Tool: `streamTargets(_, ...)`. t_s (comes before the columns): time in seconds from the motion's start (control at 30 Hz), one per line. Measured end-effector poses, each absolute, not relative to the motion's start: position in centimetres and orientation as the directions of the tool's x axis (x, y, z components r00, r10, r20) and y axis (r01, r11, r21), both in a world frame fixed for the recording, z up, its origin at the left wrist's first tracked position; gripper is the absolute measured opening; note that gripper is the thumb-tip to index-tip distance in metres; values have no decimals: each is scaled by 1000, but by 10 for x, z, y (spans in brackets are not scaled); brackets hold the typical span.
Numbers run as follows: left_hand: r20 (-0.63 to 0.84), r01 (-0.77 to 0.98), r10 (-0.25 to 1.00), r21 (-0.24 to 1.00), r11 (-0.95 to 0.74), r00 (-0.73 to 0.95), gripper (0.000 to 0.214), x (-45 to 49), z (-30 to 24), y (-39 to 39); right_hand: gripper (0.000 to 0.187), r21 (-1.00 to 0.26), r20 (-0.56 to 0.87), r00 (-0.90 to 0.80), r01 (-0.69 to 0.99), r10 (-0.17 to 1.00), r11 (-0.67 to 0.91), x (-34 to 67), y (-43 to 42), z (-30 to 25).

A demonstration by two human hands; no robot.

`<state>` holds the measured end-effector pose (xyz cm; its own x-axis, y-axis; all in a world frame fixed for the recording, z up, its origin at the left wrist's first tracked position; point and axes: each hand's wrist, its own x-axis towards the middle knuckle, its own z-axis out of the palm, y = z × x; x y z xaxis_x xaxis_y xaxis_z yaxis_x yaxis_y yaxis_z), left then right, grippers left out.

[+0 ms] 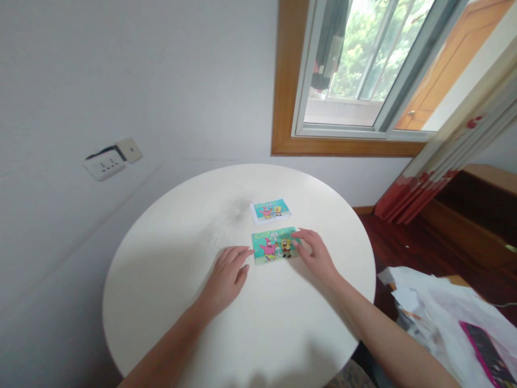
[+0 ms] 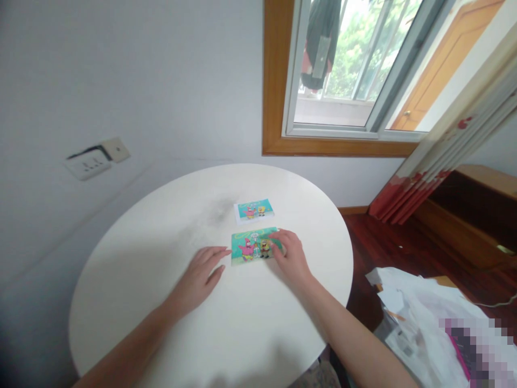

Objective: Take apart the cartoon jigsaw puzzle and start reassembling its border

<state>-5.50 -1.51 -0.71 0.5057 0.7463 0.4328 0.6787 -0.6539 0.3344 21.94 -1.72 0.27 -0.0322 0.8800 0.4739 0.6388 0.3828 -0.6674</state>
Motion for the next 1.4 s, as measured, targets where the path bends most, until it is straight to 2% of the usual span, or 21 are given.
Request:
streamTargets(0.1,409,678,744,324,-660,529,38,-56,-6,-15,27,-825,411,179,491,894,281,242,-3,2)
streamTargets(0.17,406,675,738,316,-666,538,37,-56,-6,-15,30,-882,358,264,410,896,232,252,1,2)
streamTargets(0.33,416,673,730,304,-674,543,37,-57,-9,-13,32,-886,350,321,419,880,199,257,0,3)
streamTargets(0.53,398,676,734,302,-672,551,37,-56,-8,-15,26,-784,444,199,558,874,271,249,-4,0)
streamTargets(0.67,386,680,744,316,-661,545,36,-55,-6,-16,27,-630,494,45,707,869,321,239,-8,-3)
streamTargets(0.8,377,683,750,320,-657,544,36,-55,-5,-16,30,-461,481,-181,781,858,422,222,-19,-4)
streamTargets(1.0,361,688,755,319,-652,548,36,-54,-3,-16,69,-264,324,-489,776,810,574,183,-45,-1)
streamTargets(1.13,356,694,763,326,-642,539,38,-53,-3,-17,68,-206,224,-524,798,822,566,170,-52,1)
streamTargets(1.4,357,696,773,342,-631,525,35,-53,-7,-15,59,-216,146,-452,853,880,474,194,-38,2)
